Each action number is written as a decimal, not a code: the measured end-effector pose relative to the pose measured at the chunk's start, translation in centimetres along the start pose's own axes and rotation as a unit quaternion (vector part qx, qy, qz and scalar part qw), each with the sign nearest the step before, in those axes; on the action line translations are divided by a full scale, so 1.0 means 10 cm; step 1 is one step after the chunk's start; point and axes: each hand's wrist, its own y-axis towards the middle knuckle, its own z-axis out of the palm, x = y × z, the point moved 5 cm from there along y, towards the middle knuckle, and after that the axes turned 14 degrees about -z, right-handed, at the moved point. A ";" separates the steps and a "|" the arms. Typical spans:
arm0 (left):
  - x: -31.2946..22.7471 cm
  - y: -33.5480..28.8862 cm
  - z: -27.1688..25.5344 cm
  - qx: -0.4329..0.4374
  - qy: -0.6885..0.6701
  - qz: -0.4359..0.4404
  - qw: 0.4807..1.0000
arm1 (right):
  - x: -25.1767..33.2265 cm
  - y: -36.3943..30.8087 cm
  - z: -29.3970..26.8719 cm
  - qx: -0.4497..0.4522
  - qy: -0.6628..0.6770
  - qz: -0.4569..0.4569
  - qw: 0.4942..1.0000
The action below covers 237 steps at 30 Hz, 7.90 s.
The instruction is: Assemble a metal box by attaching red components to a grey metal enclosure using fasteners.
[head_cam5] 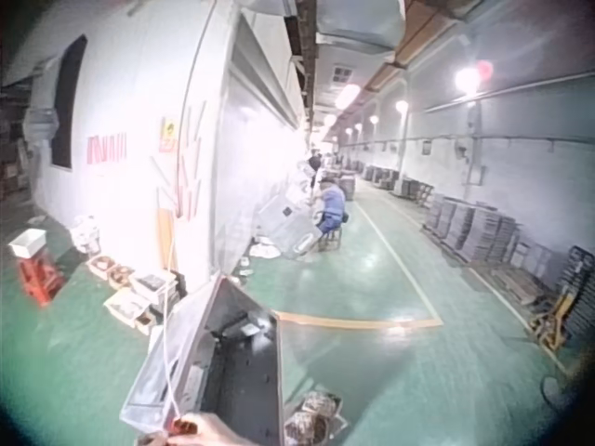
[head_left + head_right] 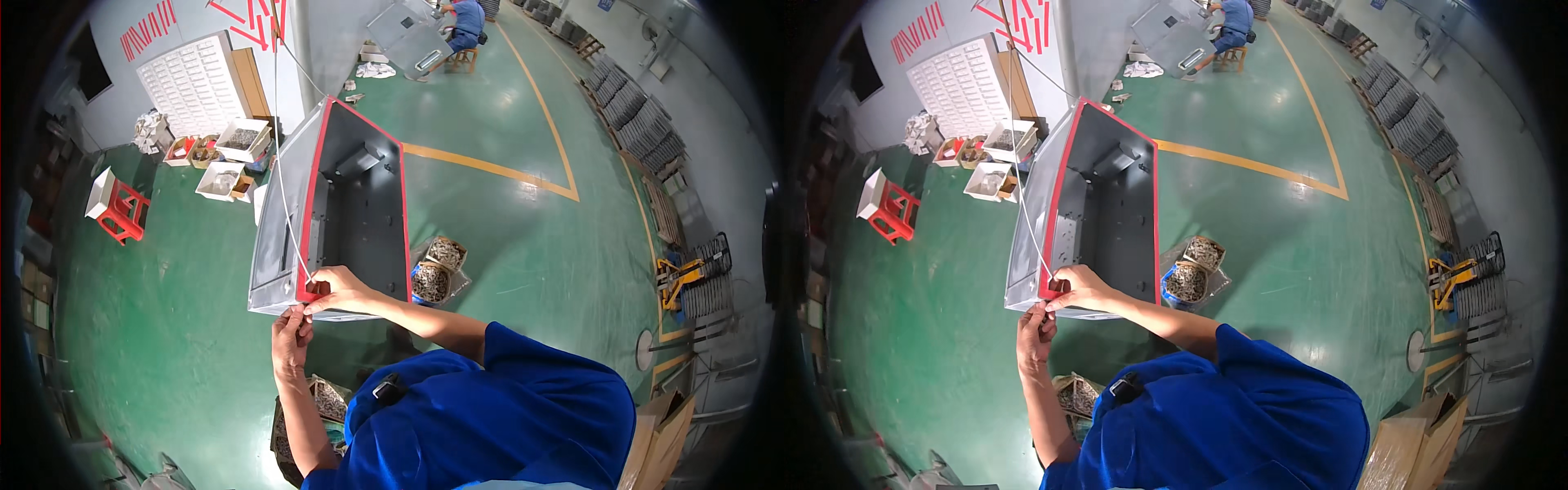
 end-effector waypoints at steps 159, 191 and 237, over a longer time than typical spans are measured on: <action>3.41 1.09 -1.05 -0.246 -0.378 0.000 0.892 | -2.79 -0.38 0.04 0.333 0.106 0.117 0.929; 1.61 1.49 0.45 0.160 -0.467 0.188 0.849 | -1.65 -0.02 -0.71 0.231 -0.035 -0.298 0.925; 2.53 1.85 0.98 -0.134 -0.473 0.174 0.853 | -2.97 0.51 -0.74 0.023 0.340 -0.044 0.939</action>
